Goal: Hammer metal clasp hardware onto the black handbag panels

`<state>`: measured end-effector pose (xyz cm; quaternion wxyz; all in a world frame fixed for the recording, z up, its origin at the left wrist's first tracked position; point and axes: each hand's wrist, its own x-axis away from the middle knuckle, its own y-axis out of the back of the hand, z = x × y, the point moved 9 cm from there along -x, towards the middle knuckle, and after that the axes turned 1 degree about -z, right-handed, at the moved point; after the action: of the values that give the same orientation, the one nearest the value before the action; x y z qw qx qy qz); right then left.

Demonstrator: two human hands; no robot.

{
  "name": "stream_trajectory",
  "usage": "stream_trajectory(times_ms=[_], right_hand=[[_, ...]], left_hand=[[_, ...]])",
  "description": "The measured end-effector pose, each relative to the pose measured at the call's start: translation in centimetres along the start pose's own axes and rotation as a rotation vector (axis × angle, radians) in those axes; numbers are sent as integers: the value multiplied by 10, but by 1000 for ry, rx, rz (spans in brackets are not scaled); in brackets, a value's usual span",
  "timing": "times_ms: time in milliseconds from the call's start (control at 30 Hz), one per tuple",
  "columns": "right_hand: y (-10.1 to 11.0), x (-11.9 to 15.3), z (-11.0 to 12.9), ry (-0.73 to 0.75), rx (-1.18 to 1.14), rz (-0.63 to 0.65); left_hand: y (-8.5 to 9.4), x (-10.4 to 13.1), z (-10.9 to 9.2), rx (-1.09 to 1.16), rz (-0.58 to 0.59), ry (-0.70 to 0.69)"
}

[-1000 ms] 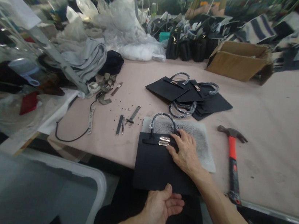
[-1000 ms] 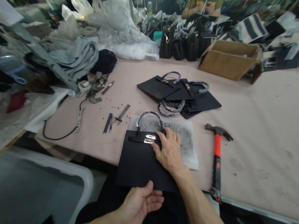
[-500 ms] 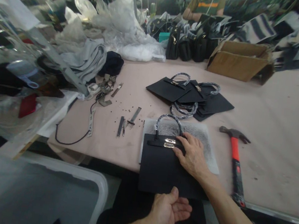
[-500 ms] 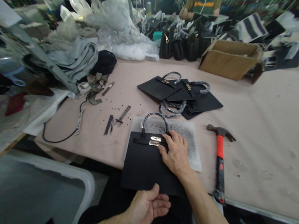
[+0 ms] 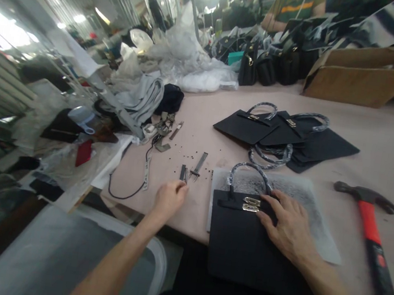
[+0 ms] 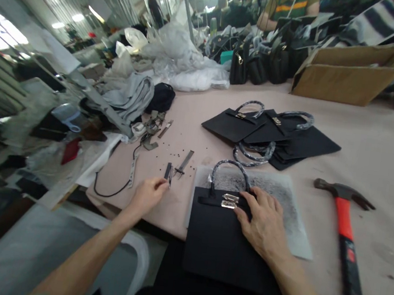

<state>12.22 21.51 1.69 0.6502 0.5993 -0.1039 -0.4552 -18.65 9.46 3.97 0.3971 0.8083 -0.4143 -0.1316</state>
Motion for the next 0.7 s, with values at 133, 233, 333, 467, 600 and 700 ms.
stream_trajectory(times_ms=[133,233,333,467,600,700], right_hand=[[0,-1,1,-6,23,29],[2,-2,3,-13,17,35],[2,-2,3,-25,16,46],[2,-2,4,-47,8,71],[2,-1,5,-69,-9,98],[3,-1,7,-77,-17,101]], left_hand=[[7,-66,7,-449,19,34],[-9,-85,-6,-464,60,7],[-33,-98,-24,-454,119,-36],[-62,-123,-36,-438,200,1],[-72,-141,-37,-368,236,57],[-68,-137,-34,-219,278,63]])
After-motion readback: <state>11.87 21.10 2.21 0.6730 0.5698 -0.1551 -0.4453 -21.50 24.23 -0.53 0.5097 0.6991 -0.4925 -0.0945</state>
